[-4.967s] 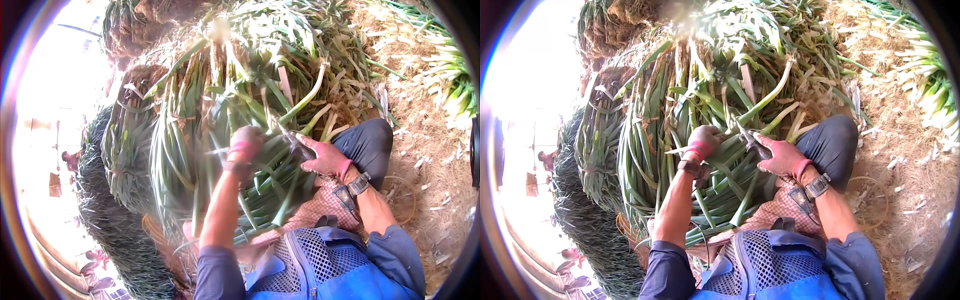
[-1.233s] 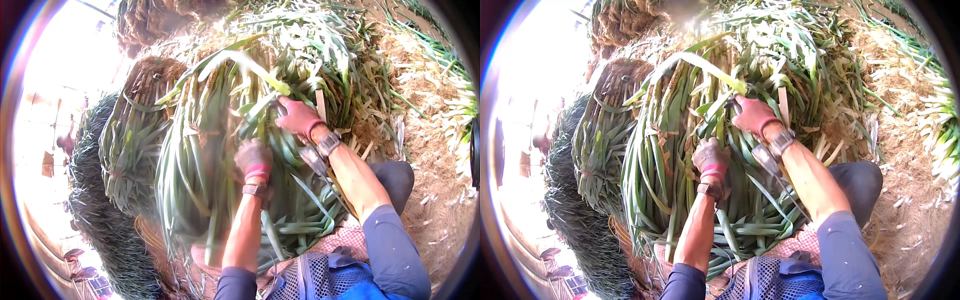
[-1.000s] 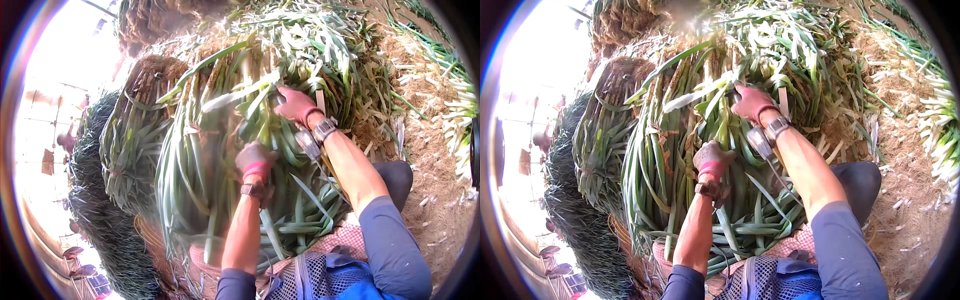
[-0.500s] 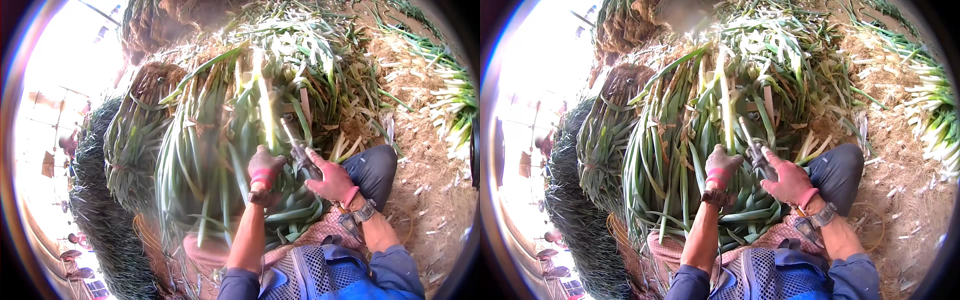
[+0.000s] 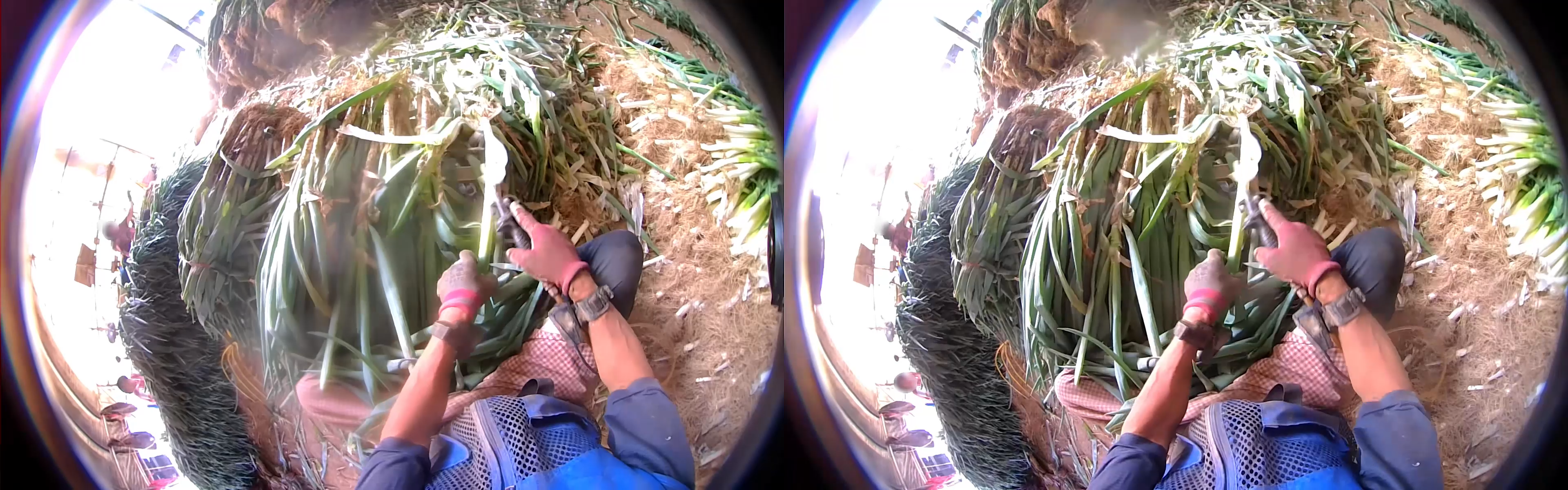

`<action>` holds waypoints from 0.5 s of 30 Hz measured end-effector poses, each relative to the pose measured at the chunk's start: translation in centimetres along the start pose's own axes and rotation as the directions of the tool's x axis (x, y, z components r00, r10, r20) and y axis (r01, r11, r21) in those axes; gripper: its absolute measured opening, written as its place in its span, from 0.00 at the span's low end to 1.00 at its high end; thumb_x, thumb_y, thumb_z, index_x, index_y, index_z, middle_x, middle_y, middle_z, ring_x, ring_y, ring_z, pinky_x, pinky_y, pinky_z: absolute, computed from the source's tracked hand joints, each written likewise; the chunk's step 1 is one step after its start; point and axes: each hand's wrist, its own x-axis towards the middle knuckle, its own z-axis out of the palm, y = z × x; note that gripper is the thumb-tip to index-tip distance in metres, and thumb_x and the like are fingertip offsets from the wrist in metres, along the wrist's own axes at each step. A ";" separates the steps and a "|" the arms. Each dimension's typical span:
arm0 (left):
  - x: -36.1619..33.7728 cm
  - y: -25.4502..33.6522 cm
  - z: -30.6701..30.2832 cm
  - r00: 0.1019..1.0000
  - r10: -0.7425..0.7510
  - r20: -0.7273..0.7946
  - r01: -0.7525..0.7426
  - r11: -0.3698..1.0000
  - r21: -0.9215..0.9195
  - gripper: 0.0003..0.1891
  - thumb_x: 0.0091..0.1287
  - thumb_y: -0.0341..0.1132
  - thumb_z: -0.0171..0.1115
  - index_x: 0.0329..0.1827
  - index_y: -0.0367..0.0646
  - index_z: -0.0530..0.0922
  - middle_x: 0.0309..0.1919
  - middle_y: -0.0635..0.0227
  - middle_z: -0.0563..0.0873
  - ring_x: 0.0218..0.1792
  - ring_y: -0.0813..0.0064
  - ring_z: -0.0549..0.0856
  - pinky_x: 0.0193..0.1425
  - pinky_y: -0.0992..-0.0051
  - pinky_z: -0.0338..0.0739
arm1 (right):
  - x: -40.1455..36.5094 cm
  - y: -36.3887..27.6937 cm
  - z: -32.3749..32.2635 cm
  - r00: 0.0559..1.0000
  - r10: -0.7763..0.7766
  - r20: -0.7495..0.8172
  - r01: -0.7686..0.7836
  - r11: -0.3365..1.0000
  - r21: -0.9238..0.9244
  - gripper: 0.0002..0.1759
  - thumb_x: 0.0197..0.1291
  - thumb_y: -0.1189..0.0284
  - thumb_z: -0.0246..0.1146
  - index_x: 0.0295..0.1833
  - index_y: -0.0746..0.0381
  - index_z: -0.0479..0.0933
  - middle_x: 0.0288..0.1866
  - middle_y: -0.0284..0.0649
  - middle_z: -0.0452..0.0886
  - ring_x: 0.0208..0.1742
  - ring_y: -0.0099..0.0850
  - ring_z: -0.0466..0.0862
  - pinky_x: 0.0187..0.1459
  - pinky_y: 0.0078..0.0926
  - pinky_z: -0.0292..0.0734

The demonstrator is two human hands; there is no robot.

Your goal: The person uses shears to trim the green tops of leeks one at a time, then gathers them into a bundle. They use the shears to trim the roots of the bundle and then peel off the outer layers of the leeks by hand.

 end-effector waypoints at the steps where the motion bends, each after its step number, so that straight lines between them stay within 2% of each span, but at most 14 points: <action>1: 0.1 0.1 0.4 1.000 -0.011 0.006 0.011 1.000 -0.027 0.26 0.64 0.49 0.73 0.58 0.42 0.81 0.48 0.48 0.94 0.53 0.45 0.93 0.59 0.51 0.86 | 0.2 0.9 0.0 1.000 -0.006 0.005 0.006 0.999 0.034 0.52 0.58 0.55 0.72 0.88 0.55 0.65 0.44 0.57 0.91 0.47 0.54 0.92 0.55 0.48 0.85; 2: 0.2 0.1 0.7 1.000 -0.024 0.011 0.024 0.998 -0.054 0.24 0.64 0.47 0.71 0.59 0.43 0.82 0.51 0.48 0.94 0.54 0.44 0.93 0.60 0.50 0.86 | 0.4 1.5 0.0 1.000 -0.014 0.012 0.013 0.998 0.067 0.53 0.58 0.55 0.72 0.89 0.55 0.64 0.42 0.57 0.91 0.46 0.54 0.92 0.55 0.47 0.85; 3: -0.3 0.7 0.4 1.000 -0.027 0.013 0.028 0.998 -0.054 0.24 0.64 0.47 0.71 0.59 0.43 0.82 0.51 0.48 0.94 0.54 0.44 0.93 0.60 0.50 0.86 | -0.2 1.1 -0.4 0.993 -0.074 0.088 0.063 0.991 0.120 0.53 0.58 0.56 0.73 0.89 0.55 0.64 0.44 0.59 0.91 0.48 0.54 0.92 0.55 0.47 0.85; 4: -0.9 1.5 0.0 0.998 0.026 0.051 -0.026 1.000 -0.010 0.23 0.65 0.47 0.71 0.59 0.44 0.82 0.50 0.49 0.94 0.54 0.45 0.93 0.60 0.50 0.86 | -1.0 0.7 -0.6 0.977 -0.135 0.164 0.106 0.979 0.176 0.53 0.59 0.57 0.74 0.89 0.54 0.63 0.46 0.61 0.90 0.50 0.55 0.92 0.55 0.48 0.85; 5: -1.2 2.2 -0.3 0.993 0.082 0.089 -0.086 0.996 0.033 0.22 0.66 0.47 0.70 0.59 0.44 0.83 0.49 0.49 0.94 0.54 0.46 0.93 0.59 0.51 0.87 | -0.4 2.4 1.3 0.966 -0.216 0.142 0.191 0.967 0.168 0.52 0.59 0.57 0.74 0.89 0.54 0.64 0.47 0.60 0.91 0.50 0.56 0.92 0.55 0.48 0.86; 6: -1.5 2.7 0.4 0.987 0.132 0.094 -0.135 0.991 0.023 0.22 0.68 0.47 0.70 0.59 0.44 0.84 0.47 0.49 0.94 0.52 0.46 0.94 0.57 0.50 0.88 | -0.3 1.8 1.0 0.966 -0.216 0.143 0.191 0.967 0.169 0.52 0.59 0.57 0.74 0.89 0.54 0.64 0.47 0.60 0.91 0.50 0.56 0.92 0.55 0.48 0.86; 8: -1.6 3.2 1.3 0.959 0.177 0.222 -0.176 0.984 -0.024 0.26 0.65 0.47 0.70 0.62 0.42 0.81 0.48 0.48 0.95 0.50 0.45 0.94 0.58 0.51 0.89 | 0.0 0.3 0.4 0.996 -0.078 0.041 0.075 0.994 0.073 0.53 0.58 0.56 0.72 0.90 0.52 0.63 0.43 0.59 0.91 0.46 0.54 0.92 0.53 0.48 0.85; 9: -2.3 3.2 1.9 0.952 0.242 0.189 -0.246 0.969 -0.006 0.23 0.66 0.47 0.67 0.59 0.42 0.85 0.48 0.48 0.95 0.48 0.45 0.95 0.55 0.50 0.89 | 0.6 0.3 0.8 0.997 -0.080 -0.023 0.081 0.996 0.038 0.52 0.58 0.57 0.72 0.89 0.51 0.65 0.41 0.58 0.91 0.45 0.56 0.92 0.53 0.50 0.85; 10: -2.0 3.0 1.9 0.952 0.242 0.190 -0.245 0.970 -0.006 0.23 0.66 0.47 0.67 0.59 0.42 0.85 0.48 0.48 0.95 0.48 0.45 0.95 0.55 0.50 0.89 | 1.0 0.4 0.7 0.993 -0.119 0.014 0.117 0.989 0.094 0.51 0.57 0.57 0.73 0.88 0.51 0.66 0.40 0.58 0.90 0.44 0.57 0.91 0.52 0.50 0.85; 12: -0.9 2.3 1.5 0.906 0.275 0.321 -0.310 0.949 0.061 0.21 0.68 0.49 0.64 0.53 0.42 0.89 0.47 0.50 0.95 0.49 0.45 0.95 0.54 0.50 0.89 | 1.5 0.3 0.8 0.972 -0.209 0.111 0.184 0.963 0.196 0.51 0.58 0.56 0.73 0.88 0.52 0.66 0.40 0.58 0.90 0.45 0.57 0.91 0.53 0.49 0.85; 13: -0.4 2.1 0.3 0.909 0.241 0.340 -0.276 0.959 0.059 0.21 0.68 0.50 0.63 0.50 0.43 0.92 0.46 0.50 0.95 0.49 0.46 0.95 0.54 0.51 0.89 | 1.5 -0.5 0.5 0.972 -0.206 0.111 0.181 0.964 0.196 0.51 0.58 0.56 0.73 0.88 0.52 0.66 0.40 0.58 0.90 0.45 0.57 0.91 0.53 0.49 0.85; 14: 0.9 0.8 1.2 0.909 0.281 0.308 -0.304 0.952 0.031 0.23 0.70 0.53 0.64 0.54 0.45 0.91 0.47 0.50 0.95 0.50 0.47 0.95 0.56 0.53 0.88 | 1.5 -1.7 0.0 0.988 -0.110 0.105 0.100 0.990 0.098 0.52 0.58 0.56 0.73 0.88 0.52 0.65 0.42 0.59 0.90 0.45 0.56 0.91 0.53 0.49 0.85; 15: 0.8 0.4 0.2 0.924 0.282 0.257 -0.268 0.959 -0.087 0.24 0.70 0.55 0.65 0.56 0.46 0.91 0.47 0.49 0.95 0.52 0.48 0.94 0.57 0.55 0.88 | 1.5 -2.4 -0.2 0.996 -0.015 0.090 0.015 1.000 -0.001 0.52 0.58 0.55 0.72 0.89 0.52 0.65 0.43 0.60 0.90 0.45 0.56 0.92 0.53 0.48 0.84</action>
